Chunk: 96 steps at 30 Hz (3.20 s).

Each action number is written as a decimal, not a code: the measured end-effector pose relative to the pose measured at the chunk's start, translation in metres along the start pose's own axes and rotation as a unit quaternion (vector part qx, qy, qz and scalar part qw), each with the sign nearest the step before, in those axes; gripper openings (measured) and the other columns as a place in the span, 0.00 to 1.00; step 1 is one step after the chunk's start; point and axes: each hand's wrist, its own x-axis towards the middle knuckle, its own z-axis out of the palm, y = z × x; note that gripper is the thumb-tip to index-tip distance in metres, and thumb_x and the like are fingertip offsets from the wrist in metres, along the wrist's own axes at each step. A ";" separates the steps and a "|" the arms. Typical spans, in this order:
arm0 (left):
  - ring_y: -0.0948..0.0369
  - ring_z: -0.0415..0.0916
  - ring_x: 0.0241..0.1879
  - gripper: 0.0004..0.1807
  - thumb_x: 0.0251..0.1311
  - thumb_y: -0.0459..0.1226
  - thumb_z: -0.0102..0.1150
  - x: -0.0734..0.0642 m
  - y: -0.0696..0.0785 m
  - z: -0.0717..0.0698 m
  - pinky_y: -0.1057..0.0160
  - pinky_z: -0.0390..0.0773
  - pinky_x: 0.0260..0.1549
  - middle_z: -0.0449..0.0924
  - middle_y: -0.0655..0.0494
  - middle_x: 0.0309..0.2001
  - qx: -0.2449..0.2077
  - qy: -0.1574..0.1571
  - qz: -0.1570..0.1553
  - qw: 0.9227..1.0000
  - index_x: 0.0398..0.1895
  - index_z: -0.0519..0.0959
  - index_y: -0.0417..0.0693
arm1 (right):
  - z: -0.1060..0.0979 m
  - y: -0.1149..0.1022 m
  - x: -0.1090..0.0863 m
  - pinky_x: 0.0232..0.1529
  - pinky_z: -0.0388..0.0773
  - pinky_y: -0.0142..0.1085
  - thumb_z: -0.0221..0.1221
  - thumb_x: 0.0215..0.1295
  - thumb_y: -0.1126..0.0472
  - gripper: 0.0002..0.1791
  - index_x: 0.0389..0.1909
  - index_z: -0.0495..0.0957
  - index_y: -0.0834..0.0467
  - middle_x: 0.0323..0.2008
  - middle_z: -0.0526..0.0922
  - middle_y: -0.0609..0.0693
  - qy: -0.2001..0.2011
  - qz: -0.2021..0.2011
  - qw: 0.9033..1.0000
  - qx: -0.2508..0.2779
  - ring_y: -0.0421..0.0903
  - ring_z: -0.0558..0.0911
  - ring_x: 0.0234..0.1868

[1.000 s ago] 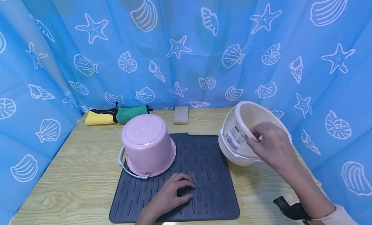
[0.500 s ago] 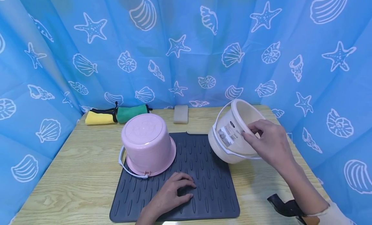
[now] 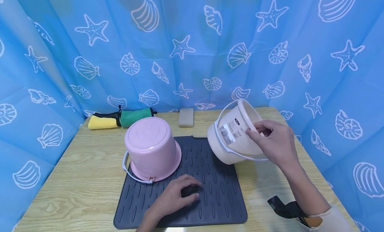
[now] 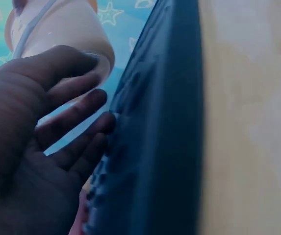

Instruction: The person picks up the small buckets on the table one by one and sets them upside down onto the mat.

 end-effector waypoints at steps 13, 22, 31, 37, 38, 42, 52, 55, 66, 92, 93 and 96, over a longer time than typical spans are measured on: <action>0.63 0.71 0.59 0.33 0.63 0.51 0.65 0.037 0.023 -0.033 0.53 0.76 0.56 0.73 0.64 0.61 -0.081 0.135 0.013 0.987 0.71 0.67 0.68 | 0.004 0.008 0.006 0.29 0.82 0.29 0.73 0.58 0.54 0.24 0.47 0.84 0.68 0.27 0.83 0.40 0.007 0.132 0.979 0.154 0.38 0.82 0.30; 0.55 0.54 0.73 0.51 0.56 0.55 0.70 0.071 0.032 -0.037 0.46 0.64 0.66 0.49 0.67 0.75 -0.126 0.150 -0.008 0.981 0.78 0.49 0.75 | 0.008 0.014 0.006 0.31 0.80 0.26 0.76 0.53 0.59 0.12 0.39 0.89 0.56 0.28 0.84 0.42 0.023 0.189 0.940 0.284 0.41 0.79 0.37; 0.55 0.43 0.77 0.58 0.48 0.64 0.70 0.098 0.036 -0.051 0.33 0.56 0.66 0.38 0.72 0.78 -0.137 0.155 -0.019 0.978 0.77 0.42 0.84 | 0.016 0.022 0.005 0.33 0.82 0.29 0.76 0.52 0.65 0.11 0.37 0.89 0.60 0.32 0.85 0.47 0.027 0.221 0.868 0.445 0.41 0.83 0.34; 0.52 0.36 0.78 0.61 0.43 0.68 0.70 0.108 0.036 -0.055 0.27 0.51 0.63 0.34 0.68 0.79 -0.134 0.139 -0.028 0.981 0.76 0.40 0.89 | 0.023 0.029 0.006 0.39 0.83 0.31 0.70 0.57 0.73 0.07 0.37 0.88 0.64 0.38 0.84 0.51 0.002 0.229 0.801 0.554 0.42 0.85 0.38; 0.52 0.35 0.78 0.61 0.42 0.68 0.70 0.109 0.036 -0.055 0.27 0.51 0.63 0.32 0.69 0.79 -0.135 0.137 -0.026 0.981 0.76 0.39 0.89 | 0.024 0.030 0.006 0.40 0.83 0.31 0.69 0.58 0.73 0.06 0.37 0.88 0.64 0.39 0.84 0.51 -0.002 0.233 0.791 0.565 0.42 0.85 0.39; 0.54 0.35 0.77 0.64 0.38 0.67 0.73 0.114 0.035 -0.054 0.28 0.50 0.64 0.30 0.72 0.79 -0.152 0.128 -0.012 0.980 0.76 0.39 0.91 | 0.026 0.033 0.006 0.42 0.83 0.32 0.68 0.59 0.73 0.06 0.36 0.88 0.63 0.41 0.84 0.52 -0.017 0.261 0.768 0.585 0.41 0.85 0.41; 0.52 0.43 0.75 0.62 0.40 0.56 0.78 0.116 0.042 -0.058 0.31 0.57 0.63 0.36 0.70 0.78 -0.140 0.117 0.011 0.983 0.76 0.45 0.88 | 0.029 0.035 0.004 0.43 0.83 0.33 0.68 0.62 0.68 0.06 0.39 0.86 0.60 0.45 0.81 0.51 -0.044 0.276 0.768 0.576 0.41 0.84 0.42; 0.53 0.48 0.73 0.61 0.40 0.52 0.79 0.113 0.046 -0.063 0.32 0.61 0.62 0.41 0.68 0.77 -0.136 0.125 0.015 0.983 0.76 0.48 0.86 | 0.030 0.036 0.004 0.41 0.83 0.31 0.68 0.63 0.65 0.05 0.39 0.86 0.59 0.42 0.83 0.49 -0.073 0.257 0.793 0.547 0.40 0.84 0.40; 0.55 0.53 0.70 0.59 0.38 0.54 0.78 0.103 0.070 -0.091 0.36 0.67 0.59 0.46 0.68 0.74 -0.087 0.149 0.019 0.985 0.75 0.52 0.86 | 0.014 0.031 -0.012 0.34 0.75 0.26 0.57 0.73 0.46 0.26 0.62 0.77 0.59 0.40 0.82 0.44 -0.071 0.078 0.983 0.149 0.38 0.78 0.40; 0.51 0.47 0.74 0.61 0.37 0.63 0.76 0.092 0.119 -0.145 0.36 0.67 0.59 0.39 0.64 0.78 0.062 0.128 0.002 0.990 0.75 0.48 0.89 | 0.049 0.011 -0.084 0.34 0.81 0.34 0.71 0.60 0.56 0.12 0.44 0.86 0.50 0.38 0.81 0.37 -0.179 -0.172 0.967 -0.050 0.36 0.80 0.37; 0.51 0.47 0.74 0.61 0.37 0.64 0.76 0.093 0.119 -0.145 0.35 0.67 0.59 0.39 0.63 0.78 0.070 0.125 0.002 0.990 0.75 0.48 0.89 | 0.052 0.012 -0.087 0.35 0.81 0.34 0.71 0.60 0.55 0.12 0.44 0.86 0.51 0.39 0.80 0.38 -0.198 -0.183 0.961 -0.057 0.37 0.80 0.38; 0.51 0.47 0.74 0.61 0.37 0.65 0.75 0.095 0.120 -0.147 0.35 0.67 0.59 0.40 0.61 0.78 0.095 0.118 -0.001 0.988 0.76 0.48 0.87 | 0.065 0.015 -0.095 0.38 0.81 0.35 0.72 0.58 0.54 0.13 0.43 0.87 0.53 0.39 0.80 0.40 -0.237 -0.225 0.942 -0.075 0.39 0.79 0.39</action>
